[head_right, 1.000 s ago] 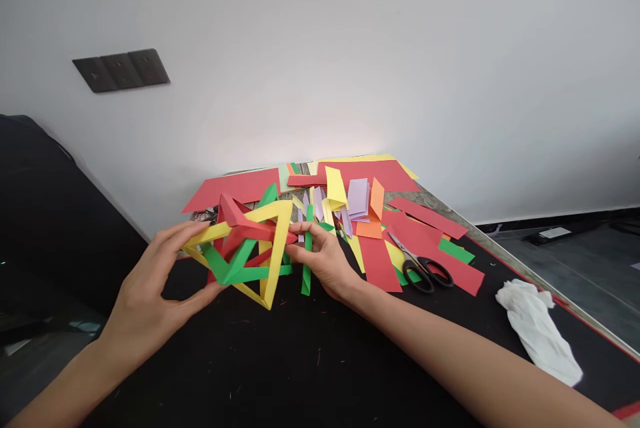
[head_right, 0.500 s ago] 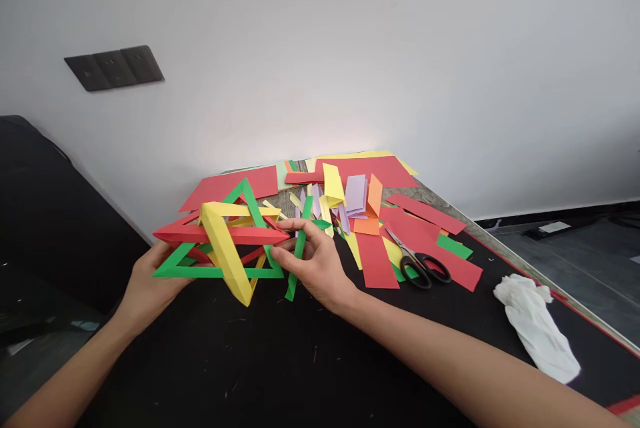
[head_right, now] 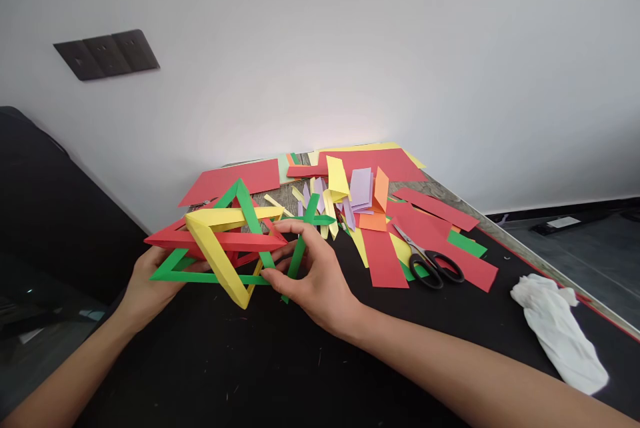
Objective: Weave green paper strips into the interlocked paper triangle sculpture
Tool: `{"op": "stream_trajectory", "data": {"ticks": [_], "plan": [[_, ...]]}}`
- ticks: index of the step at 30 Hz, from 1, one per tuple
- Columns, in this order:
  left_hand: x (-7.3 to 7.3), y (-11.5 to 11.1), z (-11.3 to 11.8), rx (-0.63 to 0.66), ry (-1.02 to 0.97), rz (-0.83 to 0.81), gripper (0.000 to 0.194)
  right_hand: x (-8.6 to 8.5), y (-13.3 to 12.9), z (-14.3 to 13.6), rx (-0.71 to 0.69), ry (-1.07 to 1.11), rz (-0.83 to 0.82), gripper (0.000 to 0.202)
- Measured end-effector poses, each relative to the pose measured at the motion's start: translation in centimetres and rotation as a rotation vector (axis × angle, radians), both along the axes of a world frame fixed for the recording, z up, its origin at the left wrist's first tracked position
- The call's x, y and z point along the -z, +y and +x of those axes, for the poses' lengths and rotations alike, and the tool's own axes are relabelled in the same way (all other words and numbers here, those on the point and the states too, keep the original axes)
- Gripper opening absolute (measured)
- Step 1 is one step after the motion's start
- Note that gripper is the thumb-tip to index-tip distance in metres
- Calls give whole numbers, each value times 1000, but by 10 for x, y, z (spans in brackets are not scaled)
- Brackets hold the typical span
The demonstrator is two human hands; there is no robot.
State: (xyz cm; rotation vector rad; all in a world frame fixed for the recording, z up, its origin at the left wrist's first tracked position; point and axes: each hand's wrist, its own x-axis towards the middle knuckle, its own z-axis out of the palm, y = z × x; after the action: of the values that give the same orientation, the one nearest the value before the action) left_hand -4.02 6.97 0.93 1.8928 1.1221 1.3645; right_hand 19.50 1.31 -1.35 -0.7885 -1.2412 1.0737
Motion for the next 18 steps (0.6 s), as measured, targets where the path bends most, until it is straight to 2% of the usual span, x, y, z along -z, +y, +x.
{"op": "stream_trajectory", "data": {"ticks": [4, 9, 14, 18], "plan": [[3, 1, -2, 0, -4, -10, 45, 3, 1, -1, 34, -16, -4, 41], [3, 1, -2, 1, 14, -31, 49, 5, 1, -1, 47, -46, -36, 42], [2, 0, -1, 17, 27, -29, 50, 5, -1, -1, 23, -74, -120, 52], [3, 2, -3, 37, 35, -16, 54, 3, -1, -1, 66, -127, -150, 49]]}}
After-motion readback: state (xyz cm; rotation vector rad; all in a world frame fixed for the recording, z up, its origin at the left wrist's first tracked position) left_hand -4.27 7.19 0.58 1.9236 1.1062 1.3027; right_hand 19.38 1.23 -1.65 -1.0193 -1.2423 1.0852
